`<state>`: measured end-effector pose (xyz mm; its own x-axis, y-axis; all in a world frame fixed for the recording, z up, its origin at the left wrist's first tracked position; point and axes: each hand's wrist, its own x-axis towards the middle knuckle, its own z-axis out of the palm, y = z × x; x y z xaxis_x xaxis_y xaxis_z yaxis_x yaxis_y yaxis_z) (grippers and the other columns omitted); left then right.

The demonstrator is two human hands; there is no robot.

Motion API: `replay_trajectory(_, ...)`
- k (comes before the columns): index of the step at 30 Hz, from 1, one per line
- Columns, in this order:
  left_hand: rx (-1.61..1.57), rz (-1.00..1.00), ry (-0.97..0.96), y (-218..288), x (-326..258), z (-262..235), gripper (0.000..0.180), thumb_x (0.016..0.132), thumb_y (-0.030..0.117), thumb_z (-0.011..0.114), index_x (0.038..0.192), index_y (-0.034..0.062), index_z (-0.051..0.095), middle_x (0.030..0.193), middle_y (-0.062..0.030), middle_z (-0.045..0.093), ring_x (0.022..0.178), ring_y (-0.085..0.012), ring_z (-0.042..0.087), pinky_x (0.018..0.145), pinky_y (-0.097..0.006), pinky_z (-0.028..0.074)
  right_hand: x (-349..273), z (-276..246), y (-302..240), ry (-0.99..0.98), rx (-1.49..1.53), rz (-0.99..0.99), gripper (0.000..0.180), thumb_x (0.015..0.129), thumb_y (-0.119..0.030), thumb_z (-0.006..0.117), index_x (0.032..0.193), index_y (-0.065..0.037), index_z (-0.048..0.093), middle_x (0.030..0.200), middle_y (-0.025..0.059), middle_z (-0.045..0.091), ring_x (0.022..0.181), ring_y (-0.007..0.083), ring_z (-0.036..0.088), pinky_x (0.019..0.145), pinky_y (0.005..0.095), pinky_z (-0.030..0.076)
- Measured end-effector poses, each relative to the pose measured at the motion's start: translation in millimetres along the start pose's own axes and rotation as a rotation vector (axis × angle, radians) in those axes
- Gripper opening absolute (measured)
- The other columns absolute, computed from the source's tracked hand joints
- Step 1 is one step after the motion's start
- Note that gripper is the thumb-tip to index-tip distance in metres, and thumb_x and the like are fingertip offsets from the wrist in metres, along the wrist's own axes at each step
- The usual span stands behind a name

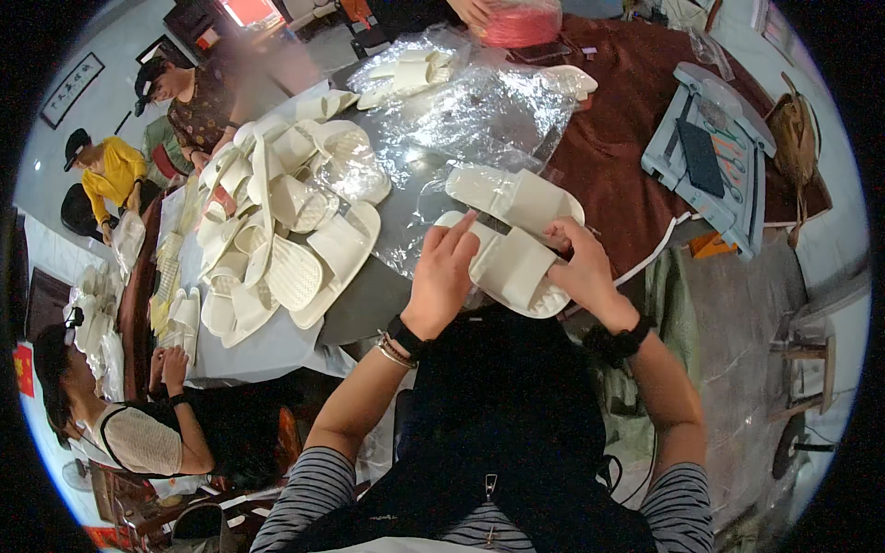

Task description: Pair and package white rubber slippers into plastic bags.

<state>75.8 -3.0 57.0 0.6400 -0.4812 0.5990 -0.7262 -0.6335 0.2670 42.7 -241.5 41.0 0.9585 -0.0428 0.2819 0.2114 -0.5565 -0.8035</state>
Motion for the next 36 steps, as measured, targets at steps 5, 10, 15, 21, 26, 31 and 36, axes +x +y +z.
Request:
replay_trajectory(5,-0.097,-0.017,-0.099,32.4,3.1,-25.8,0.071,0.069,-0.011,0.056,0.136,0.0105,0.054,0.14,-0.0144,0.052,0.098,-0.0327,0.055,0.09,-0.039,0.05,8.9,13.9,-0.3,0.119,0.111,-0.015,0.024,0.074,-0.002,0.071,0.096,-0.007,0.064,0.077,0.003,0.061,0.064,0.0121,0.054,0.062,0.026,0.045)
replay_trajectory(10,-0.214,0.085,0.019,55.5,5.5,-28.2,0.076,0.067,-0.012,0.057,0.139,0.0122,0.053,0.134,-0.0095,0.058,0.094,-0.03,0.055,0.088,-0.035,0.048,-13.3,3.3,-20.2,0.113,0.027,0.026,0.023,0.075,-0.007,0.075,0.096,-0.005,0.065,0.082,0.0034,0.065,0.065,0.0114,0.057,0.061,0.026,0.046)
replay_trajectory(15,-0.418,0.197,0.025,72.2,1.8,-22.7,0.063,0.065,-0.008,0.063,0.125,0.0078,0.061,0.134,-0.0089,0.058,0.098,-0.0295,0.057,0.09,-0.037,0.048,-32.3,11.4,-12.4,0.137,0.128,-0.052,0.02,0.079,-0.009,0.071,0.096,-0.003,0.062,0.087,0.0065,0.064,0.068,0.0147,0.059,0.064,0.029,0.049)
replay_trajectory(21,-0.394,0.521,-0.012,99.5,-13.6,-13.9,0.048,0.068,0.001,0.065,0.116,0.0028,0.063,0.134,-0.0133,0.057,0.105,-0.0297,0.056,0.091,-0.039,0.048,-22.5,25.4,-36.4,0.226,-0.083,-0.137,0.019,0.08,-0.011,0.067,0.096,-0.005,0.058,0.087,0.0072,0.059,0.073,0.0206,0.059,0.065,0.0302,0.047)
replay_trajectory(26,-0.17,0.182,-0.115,74.9,-4.9,-24.2,0.018,0.068,0.006,0.064,0.086,0.0008,0.063,0.146,-0.0197,0.042,0.115,-0.0356,0.051,0.097,-0.04,0.047,-26.0,31.3,-13.4,0.213,0.025,-0.143,0.029,0.072,0.002,0.061,0.1,-0.005,0.06,0.09,0.0061,0.061,0.076,0.0154,0.061,0.068,0.0277,0.049)
replay_trajectory(31,0.058,0.124,-0.044,67.6,1.9,-24.5,0.011,0.069,0.007,0.064,0.071,-0.002,0.058,0.153,-0.0278,0.029,0.118,-0.0391,0.047,0.099,-0.042,0.046,-32.1,33.3,-2.1,0.203,0.127,-0.037,0.034,0.07,0.007,0.06,0.102,-0.003,0.062,0.088,0.0081,0.066,0.076,0.0154,0.065,0.067,0.028,0.05)
replay_trajectory(36,0.268,-0.067,-0.049,62.4,2.6,-23.4,0.026,0.073,0.006,0.061,0.096,-0.0059,0.064,0.152,-0.0271,0.03,0.111,-0.0357,0.049,0.087,-0.035,0.052,-28.0,24.6,-4.6,0.228,0.02,0.01,0.024,0.076,-0.009,0.077,0.095,-0.005,0.064,0.088,0.0051,0.066,0.07,0.0153,0.064,0.063,0.0291,0.049)
